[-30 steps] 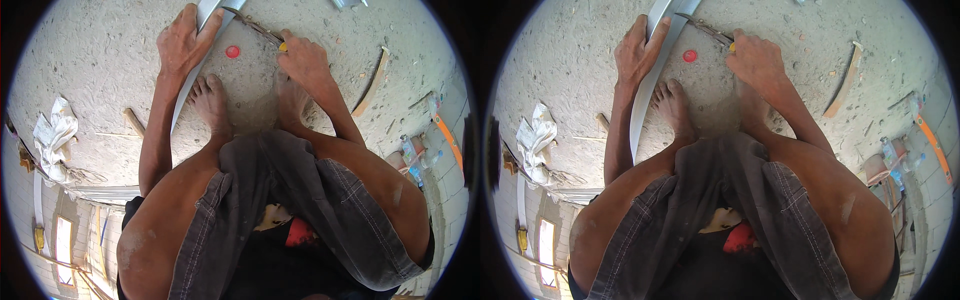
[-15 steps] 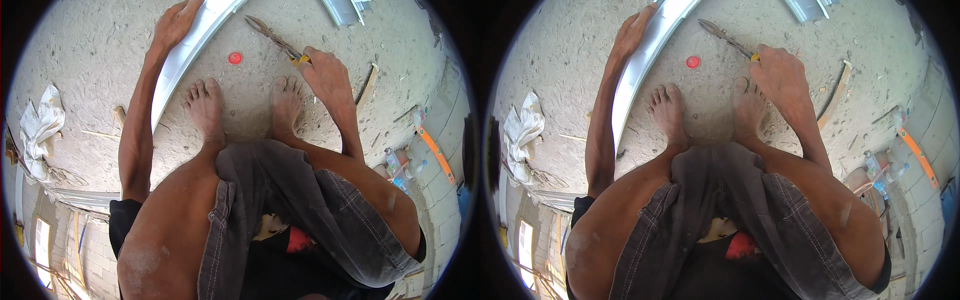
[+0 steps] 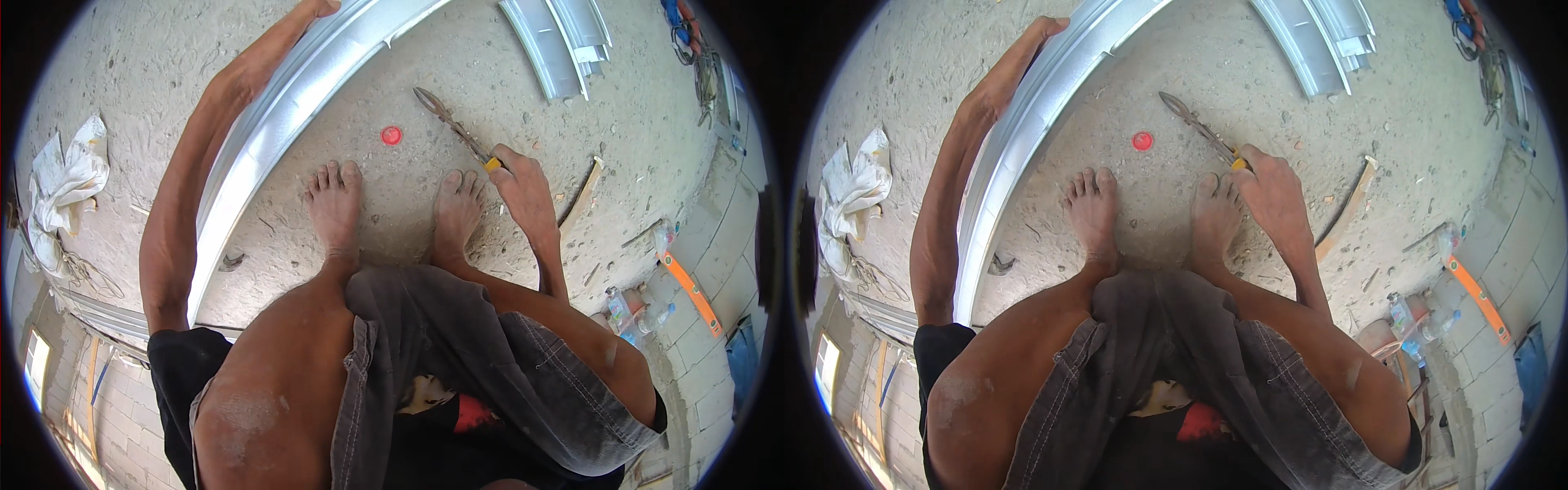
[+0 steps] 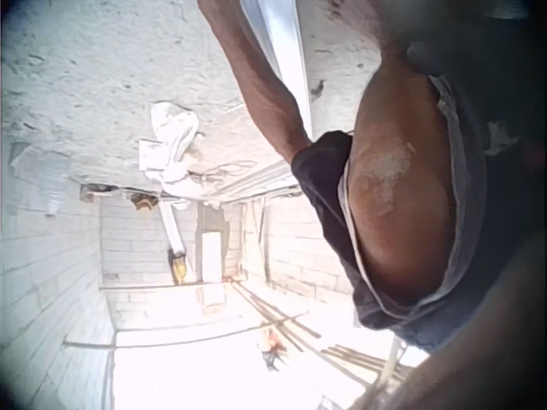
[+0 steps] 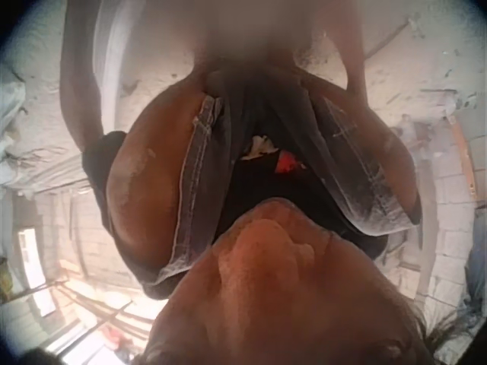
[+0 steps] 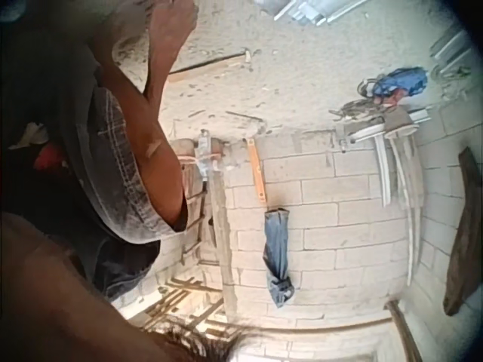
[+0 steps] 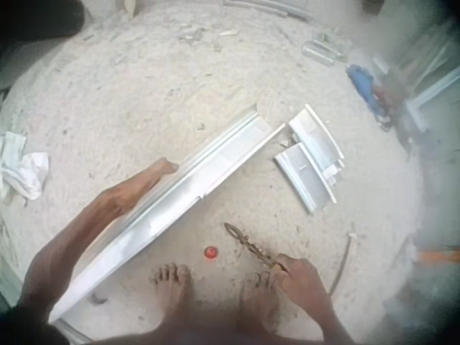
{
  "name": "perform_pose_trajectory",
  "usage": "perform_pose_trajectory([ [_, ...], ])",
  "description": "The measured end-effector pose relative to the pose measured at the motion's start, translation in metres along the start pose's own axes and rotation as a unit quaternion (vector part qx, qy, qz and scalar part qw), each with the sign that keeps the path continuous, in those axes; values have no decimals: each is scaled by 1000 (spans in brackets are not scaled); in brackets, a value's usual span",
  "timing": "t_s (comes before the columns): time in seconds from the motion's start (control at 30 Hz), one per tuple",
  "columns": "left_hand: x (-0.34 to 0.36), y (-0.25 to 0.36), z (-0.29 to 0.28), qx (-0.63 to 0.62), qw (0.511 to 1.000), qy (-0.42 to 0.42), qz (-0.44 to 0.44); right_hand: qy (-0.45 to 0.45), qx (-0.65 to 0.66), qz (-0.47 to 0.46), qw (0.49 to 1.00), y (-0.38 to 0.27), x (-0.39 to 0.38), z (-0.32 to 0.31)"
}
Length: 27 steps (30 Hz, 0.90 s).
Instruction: The person cuts notches into a curved metal profile using hand shears and bends the cut sections by hand.
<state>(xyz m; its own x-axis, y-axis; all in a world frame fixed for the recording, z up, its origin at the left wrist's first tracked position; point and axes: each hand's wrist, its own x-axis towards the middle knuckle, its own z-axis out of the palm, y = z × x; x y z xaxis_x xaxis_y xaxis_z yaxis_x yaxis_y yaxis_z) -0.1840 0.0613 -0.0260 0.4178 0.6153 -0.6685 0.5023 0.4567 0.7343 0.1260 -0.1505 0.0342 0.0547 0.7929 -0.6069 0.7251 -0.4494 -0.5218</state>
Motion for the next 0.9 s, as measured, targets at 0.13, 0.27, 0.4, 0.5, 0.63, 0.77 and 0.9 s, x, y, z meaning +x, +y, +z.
perform_pose_trajectory([
  [0.13,-14,38,-6,-34,999,-21,-23,1,-8,-5,1000,4,-2,1],
  [0.27,-39,71,6,-69,995,-11,-78,4,1,-18,1000,3,-1,0],
  [0.4,-38,61,2,-188,974,-100,-75,10,-13,-27,1000,3,-2,0],
  [0.5,-47,71,8,-197,975,-66,-81,7,-4,-24,1000,3,-2,3],
  [0.63,-65,87,9,-163,982,-30,-88,-4,-8,-11,1000,3,-1,1],
  [0.77,-75,90,14,-187,973,-90,-102,-24,-19,18,999,2,0,2],
  [0.9,-38,34,15,-483,730,-484,6,-26,-16,19,999,-1,1,2],
])
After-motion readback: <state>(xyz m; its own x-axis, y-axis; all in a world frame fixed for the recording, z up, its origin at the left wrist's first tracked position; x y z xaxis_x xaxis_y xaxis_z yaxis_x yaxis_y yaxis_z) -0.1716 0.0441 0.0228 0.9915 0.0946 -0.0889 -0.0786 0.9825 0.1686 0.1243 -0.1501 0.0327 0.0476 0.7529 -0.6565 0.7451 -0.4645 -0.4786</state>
